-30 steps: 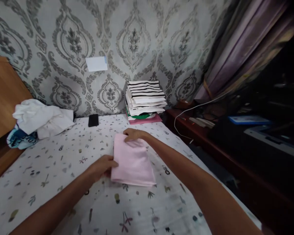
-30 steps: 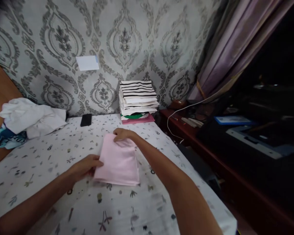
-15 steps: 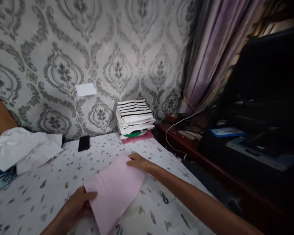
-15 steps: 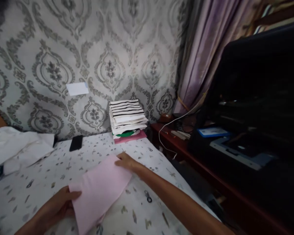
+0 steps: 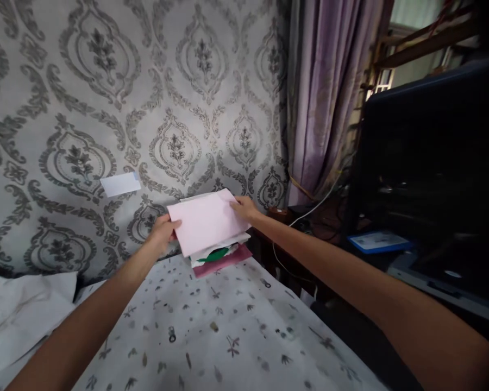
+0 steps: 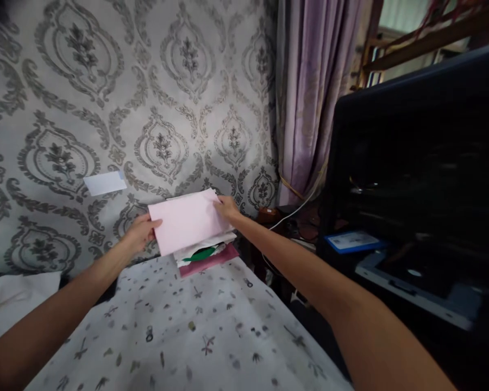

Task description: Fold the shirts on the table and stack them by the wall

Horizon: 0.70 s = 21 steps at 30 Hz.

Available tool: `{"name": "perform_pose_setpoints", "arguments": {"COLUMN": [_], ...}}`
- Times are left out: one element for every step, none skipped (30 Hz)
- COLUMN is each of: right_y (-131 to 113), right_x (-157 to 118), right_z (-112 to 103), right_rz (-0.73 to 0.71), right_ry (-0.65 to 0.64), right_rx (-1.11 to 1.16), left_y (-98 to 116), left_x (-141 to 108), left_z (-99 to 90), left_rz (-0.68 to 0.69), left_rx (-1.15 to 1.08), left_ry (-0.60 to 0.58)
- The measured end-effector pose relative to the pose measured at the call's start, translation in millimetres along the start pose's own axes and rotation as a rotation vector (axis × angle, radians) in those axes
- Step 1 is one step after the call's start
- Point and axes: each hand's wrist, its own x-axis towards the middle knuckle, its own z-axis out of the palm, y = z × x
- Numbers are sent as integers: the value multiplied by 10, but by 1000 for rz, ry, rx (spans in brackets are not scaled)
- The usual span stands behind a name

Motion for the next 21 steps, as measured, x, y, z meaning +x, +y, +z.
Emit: {"name": "perform_pose_setpoints", "arguments": {"right_y": [-5, -1, 14, 42, 82, 133, 193, 256, 317, 370, 409, 431, 431, 411, 373, 322, 265, 210, 164, 135, 125], "right_x": [175, 336, 478, 599, 698, 773, 824, 854, 865, 862, 848, 827, 801, 772, 741, 709, 676, 644, 612, 584, 559], "right_z": [-9, 1, 29, 77, 143, 222, 309, 395, 473, 535, 578, 600, 604, 593, 576, 561, 555, 566, 595, 644, 710], "right_rz": [13, 31, 55, 87, 125, 164, 203, 234, 256, 265, 264, 257, 246, 233, 220, 186, 117, 16, -101, -206, -278], "right_ry": [31, 54, 70, 78, 81, 82, 81, 79, 79, 80, 82, 87, 96, 112, 132, 157, 182, 201, 206, 186, 139], "right_rx": [-34, -66, -96, -126, -155, -182, -209, -233, -254, -271, -285, -296, -305, -315, -324, -337, -357, -385, -419, -457, -494], "left_y": [29, 43, 38, 14, -31, -92, -168, -249, -329, -399, -450, -478, -480, -457, -414, -361, -306, -261, -237, -240, -272], "left_x": [184, 361, 529, 688, 835, 968, 1086, 1184, 1263, 1320, 1356, 1370, 1363, 1336, 1293, 1239, 1179, 1123, 1077, 1048, 1040], "left_z": [103, 198, 281, 354, 413, 460, 493, 514, 524, 524, 518, 507, 495, 485, 481, 484, 495, 513, 535, 557, 577], "left_rz": [23, 43, 61, 78, 89, 94, 95, 93, 90, 89, 91, 97, 108, 128, 155, 188, 248, 344, 472, 617, 749], "left_rx": [23, 49, 78, 107, 139, 175, 214, 255, 296, 336, 374, 412, 452, 494, 537, 570, 616, 687, 786, 911, 1051], "left_ry": [14, 30, 48, 65, 84, 105, 128, 151, 172, 190, 203, 213, 222, 234, 252, 275, 297, 306, 286, 231, 148]}}
